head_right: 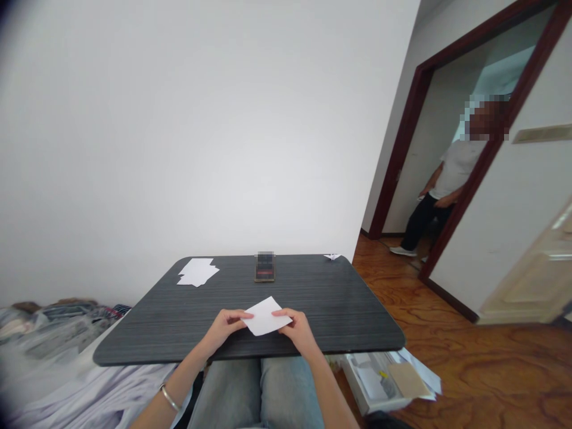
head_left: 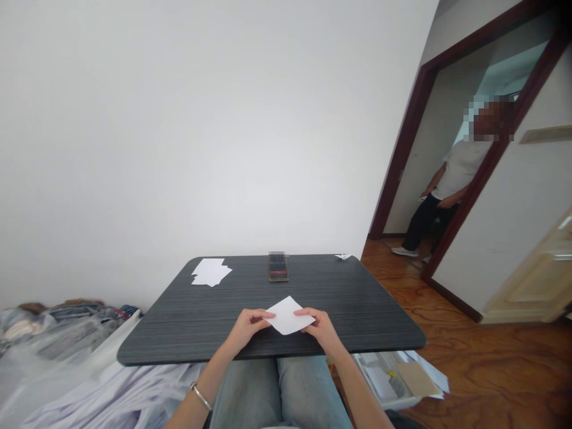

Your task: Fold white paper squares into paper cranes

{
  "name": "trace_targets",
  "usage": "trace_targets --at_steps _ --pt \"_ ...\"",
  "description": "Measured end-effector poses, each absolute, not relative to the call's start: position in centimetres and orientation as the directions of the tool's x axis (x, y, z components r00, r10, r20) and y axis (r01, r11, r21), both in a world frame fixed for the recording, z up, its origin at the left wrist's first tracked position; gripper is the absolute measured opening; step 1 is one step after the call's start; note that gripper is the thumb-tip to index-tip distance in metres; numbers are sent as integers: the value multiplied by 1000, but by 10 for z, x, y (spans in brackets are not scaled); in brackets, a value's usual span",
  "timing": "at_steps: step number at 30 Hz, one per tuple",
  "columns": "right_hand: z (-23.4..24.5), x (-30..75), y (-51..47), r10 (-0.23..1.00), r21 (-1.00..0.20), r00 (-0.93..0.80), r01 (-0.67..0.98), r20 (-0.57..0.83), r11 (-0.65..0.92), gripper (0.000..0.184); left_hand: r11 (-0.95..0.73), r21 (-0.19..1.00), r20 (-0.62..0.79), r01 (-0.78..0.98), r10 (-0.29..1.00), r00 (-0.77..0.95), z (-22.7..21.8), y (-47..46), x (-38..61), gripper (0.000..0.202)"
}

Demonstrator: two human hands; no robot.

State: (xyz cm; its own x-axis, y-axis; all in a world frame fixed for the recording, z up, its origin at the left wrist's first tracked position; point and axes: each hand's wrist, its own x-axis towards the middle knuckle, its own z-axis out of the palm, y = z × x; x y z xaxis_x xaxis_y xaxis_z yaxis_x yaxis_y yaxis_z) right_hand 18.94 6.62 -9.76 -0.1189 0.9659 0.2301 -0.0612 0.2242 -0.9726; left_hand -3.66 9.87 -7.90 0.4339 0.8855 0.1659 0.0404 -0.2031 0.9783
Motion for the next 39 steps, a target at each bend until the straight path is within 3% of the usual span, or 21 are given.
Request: trace_targets --at_steps 6,13,19,29,39 --pt "-99 186 66 967 -967 -106 -130 232 218 21 -248 963 207 105 931 300 -77 97 -38 19" --pt "-97 188 66 974 -968 -44 -130 223 216 20 -175 982 147 76 947 285 -77 95 -37 24" --pt "-100 190 68 968 -964 -3 -95 249 248 27 -226 973 205 53 943 261 -73 94 -35 19" --pt "-94 187 63 976 -957 31 -192 215 217 20 -238 971 234 -13 940 250 -74 93 -35 28" --pt "-92 185 63 988 -947 63 -284 139 152 28 -232 973 230 -16 949 217 -73 92 -35 28"
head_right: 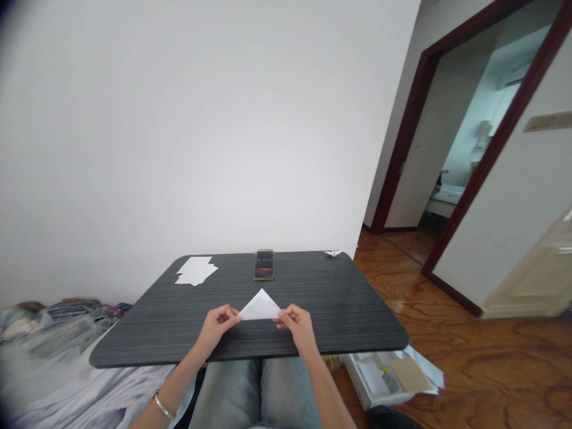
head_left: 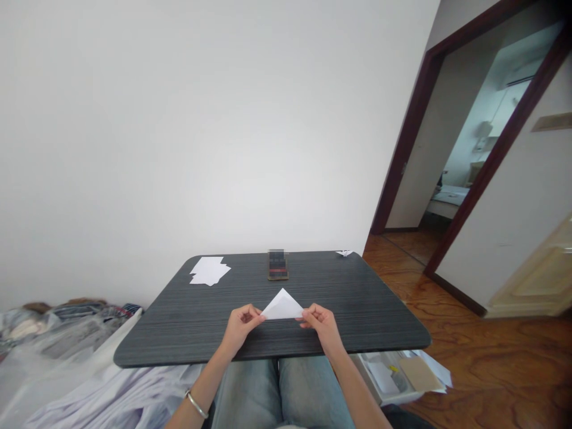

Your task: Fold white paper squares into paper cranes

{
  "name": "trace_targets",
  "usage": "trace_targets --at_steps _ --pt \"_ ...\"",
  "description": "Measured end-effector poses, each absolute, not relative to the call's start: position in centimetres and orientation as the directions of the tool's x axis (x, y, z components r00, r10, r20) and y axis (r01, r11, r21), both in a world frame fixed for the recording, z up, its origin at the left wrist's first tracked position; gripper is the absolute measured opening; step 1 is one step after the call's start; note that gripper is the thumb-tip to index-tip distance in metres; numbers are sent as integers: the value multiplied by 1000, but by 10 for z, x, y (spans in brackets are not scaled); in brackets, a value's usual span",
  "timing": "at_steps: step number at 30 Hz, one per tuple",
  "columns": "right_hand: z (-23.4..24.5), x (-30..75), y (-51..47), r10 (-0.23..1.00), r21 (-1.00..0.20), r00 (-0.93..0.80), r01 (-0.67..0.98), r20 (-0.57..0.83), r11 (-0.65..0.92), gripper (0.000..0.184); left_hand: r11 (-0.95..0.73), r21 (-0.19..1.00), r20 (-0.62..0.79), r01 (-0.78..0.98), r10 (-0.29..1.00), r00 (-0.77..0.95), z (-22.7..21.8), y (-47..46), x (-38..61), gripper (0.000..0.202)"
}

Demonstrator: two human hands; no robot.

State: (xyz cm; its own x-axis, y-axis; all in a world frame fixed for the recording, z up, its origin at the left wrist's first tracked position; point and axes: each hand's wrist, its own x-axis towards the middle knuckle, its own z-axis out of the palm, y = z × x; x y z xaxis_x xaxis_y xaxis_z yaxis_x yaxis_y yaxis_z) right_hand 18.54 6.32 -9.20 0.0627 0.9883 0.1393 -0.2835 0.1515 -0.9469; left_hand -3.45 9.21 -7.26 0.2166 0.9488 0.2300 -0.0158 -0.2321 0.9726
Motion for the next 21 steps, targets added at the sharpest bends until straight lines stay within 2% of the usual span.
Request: trace_targets --at_steps 9,15,21 --pt "-92 181 62 982 -934 122 -310 146 178 28 -224 974 225 -29 950 215 -72 91 -34 31" --pt "-90 181 57 969 -939 165 -263 183 222 27 -206 976 216 -68 909 358 -70 90 -32 20" --pt "-84 178 46 977 -967 56 -140 208 214 27 -335 934 228 123 826 515 -43 83 -27 32"
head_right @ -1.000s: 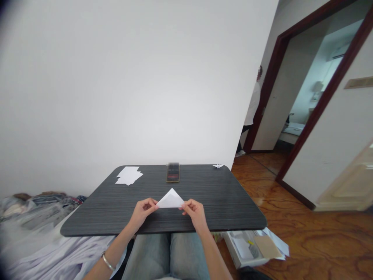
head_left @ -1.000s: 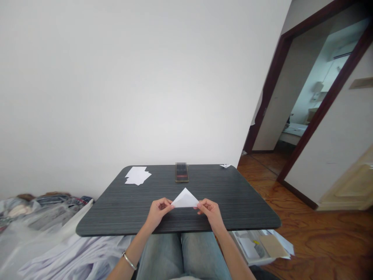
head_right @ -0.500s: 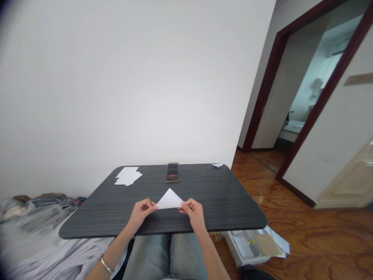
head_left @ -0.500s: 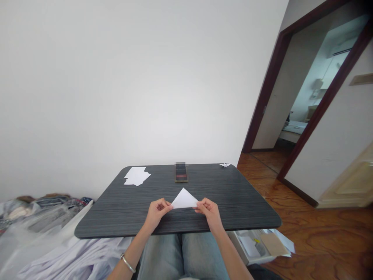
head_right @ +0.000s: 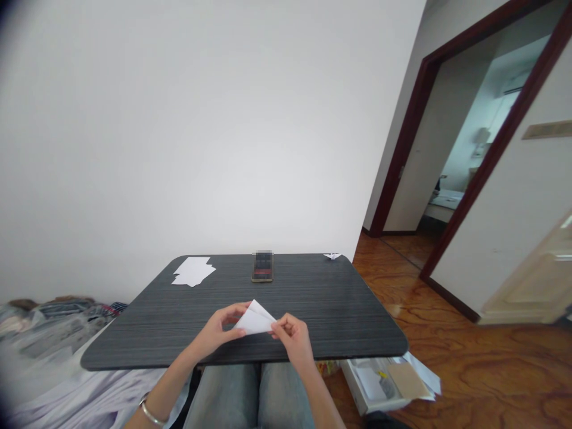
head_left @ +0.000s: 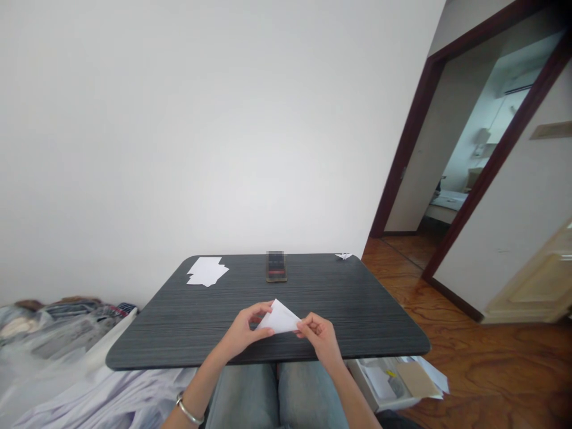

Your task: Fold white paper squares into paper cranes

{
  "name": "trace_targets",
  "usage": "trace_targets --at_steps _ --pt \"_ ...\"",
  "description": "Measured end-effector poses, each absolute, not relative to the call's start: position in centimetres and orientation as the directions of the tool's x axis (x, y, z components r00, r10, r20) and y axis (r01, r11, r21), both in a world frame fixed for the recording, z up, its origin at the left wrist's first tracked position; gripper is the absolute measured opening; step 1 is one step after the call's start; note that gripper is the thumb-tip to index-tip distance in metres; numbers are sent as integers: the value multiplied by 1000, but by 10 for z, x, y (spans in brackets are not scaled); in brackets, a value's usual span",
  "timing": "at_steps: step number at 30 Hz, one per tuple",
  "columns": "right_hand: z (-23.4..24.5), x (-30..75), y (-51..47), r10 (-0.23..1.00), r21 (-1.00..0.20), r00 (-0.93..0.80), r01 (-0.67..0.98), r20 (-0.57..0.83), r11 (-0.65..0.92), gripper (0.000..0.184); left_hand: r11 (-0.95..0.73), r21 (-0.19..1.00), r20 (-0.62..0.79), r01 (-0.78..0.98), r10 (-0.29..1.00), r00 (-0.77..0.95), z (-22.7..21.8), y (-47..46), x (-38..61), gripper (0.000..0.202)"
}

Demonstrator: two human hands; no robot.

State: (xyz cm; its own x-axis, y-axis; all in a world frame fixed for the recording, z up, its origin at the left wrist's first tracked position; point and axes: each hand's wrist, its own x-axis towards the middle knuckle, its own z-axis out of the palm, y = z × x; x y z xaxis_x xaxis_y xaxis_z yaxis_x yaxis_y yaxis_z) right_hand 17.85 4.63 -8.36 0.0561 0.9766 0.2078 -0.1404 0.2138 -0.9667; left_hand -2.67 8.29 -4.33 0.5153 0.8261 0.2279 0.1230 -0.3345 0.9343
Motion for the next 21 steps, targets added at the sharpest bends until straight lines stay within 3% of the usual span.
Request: trace_targets --at_steps 8,17,21 --pt "-64 175 34 976 -965 38 -142 216 219 29 -366 913 252 182 855 453 -15 65 -15 23" --pt "-56 168 31 962 -954 167 -173 217 245 32 -146 988 151 -41 970 193 -26 58 0 20" --pt "-54 168 29 960 -951 183 -191 210 244 32 -117 986 137 -119 975 177 -21 53 4 26"
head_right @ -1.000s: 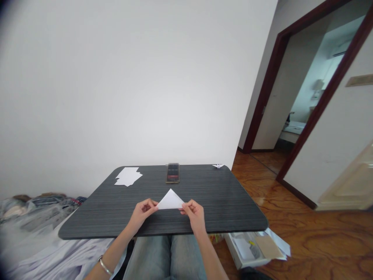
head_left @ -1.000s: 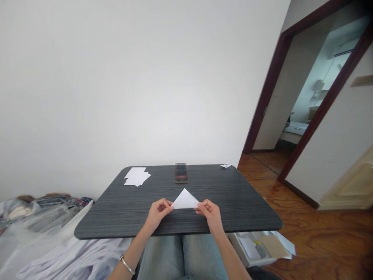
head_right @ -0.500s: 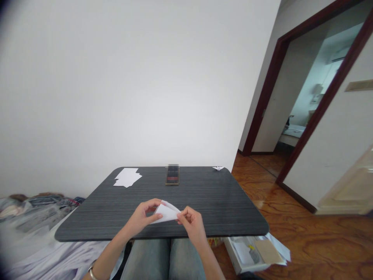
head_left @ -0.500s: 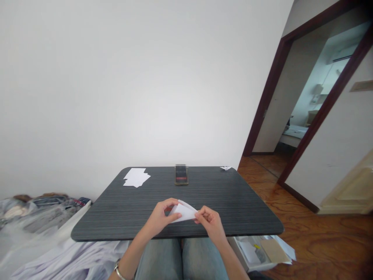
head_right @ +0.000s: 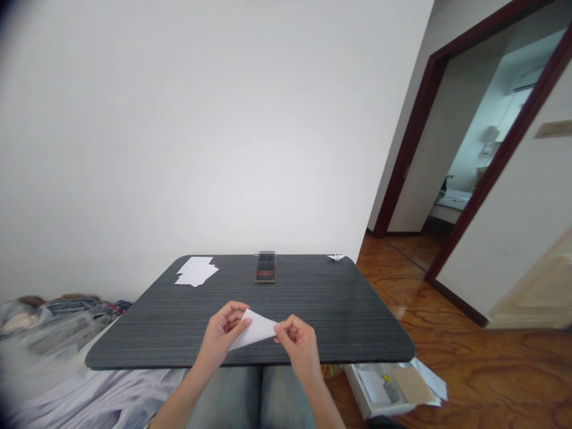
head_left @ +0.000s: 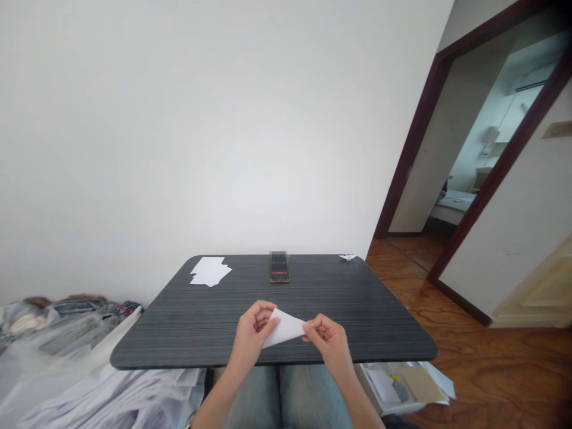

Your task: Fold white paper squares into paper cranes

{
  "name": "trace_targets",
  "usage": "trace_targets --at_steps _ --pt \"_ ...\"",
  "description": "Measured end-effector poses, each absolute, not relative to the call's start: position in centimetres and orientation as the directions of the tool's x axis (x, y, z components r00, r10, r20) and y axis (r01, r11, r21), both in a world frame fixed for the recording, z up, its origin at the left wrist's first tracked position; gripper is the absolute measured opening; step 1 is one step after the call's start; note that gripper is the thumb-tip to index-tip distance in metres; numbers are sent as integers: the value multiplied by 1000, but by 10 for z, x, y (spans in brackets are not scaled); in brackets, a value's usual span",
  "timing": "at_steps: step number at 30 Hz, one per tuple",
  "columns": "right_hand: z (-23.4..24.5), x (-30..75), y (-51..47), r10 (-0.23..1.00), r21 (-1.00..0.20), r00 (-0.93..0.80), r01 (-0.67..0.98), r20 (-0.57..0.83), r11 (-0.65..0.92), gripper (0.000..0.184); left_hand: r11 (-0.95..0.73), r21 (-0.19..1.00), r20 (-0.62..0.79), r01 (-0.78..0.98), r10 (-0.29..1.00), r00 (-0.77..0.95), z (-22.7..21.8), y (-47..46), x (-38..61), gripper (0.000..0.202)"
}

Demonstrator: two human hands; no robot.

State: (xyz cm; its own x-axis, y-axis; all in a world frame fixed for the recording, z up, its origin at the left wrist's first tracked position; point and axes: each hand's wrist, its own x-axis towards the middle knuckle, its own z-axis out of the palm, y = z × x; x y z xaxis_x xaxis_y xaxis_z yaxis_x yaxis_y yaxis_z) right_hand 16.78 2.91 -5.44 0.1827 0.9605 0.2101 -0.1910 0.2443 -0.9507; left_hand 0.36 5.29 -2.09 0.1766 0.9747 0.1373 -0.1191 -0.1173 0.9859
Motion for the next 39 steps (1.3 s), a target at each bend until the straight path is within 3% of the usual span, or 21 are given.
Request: trace_targets --at_steps 3,39 --pt "-53 168 28 963 -951 179 -199 203 238 32 -130 983 152 -128 970 189 -17 49 4 35" --pt "-42 173 16 973 -965 173 -188 151 183 33 -188 982 191 -37 952 238 -12 40 1 33"
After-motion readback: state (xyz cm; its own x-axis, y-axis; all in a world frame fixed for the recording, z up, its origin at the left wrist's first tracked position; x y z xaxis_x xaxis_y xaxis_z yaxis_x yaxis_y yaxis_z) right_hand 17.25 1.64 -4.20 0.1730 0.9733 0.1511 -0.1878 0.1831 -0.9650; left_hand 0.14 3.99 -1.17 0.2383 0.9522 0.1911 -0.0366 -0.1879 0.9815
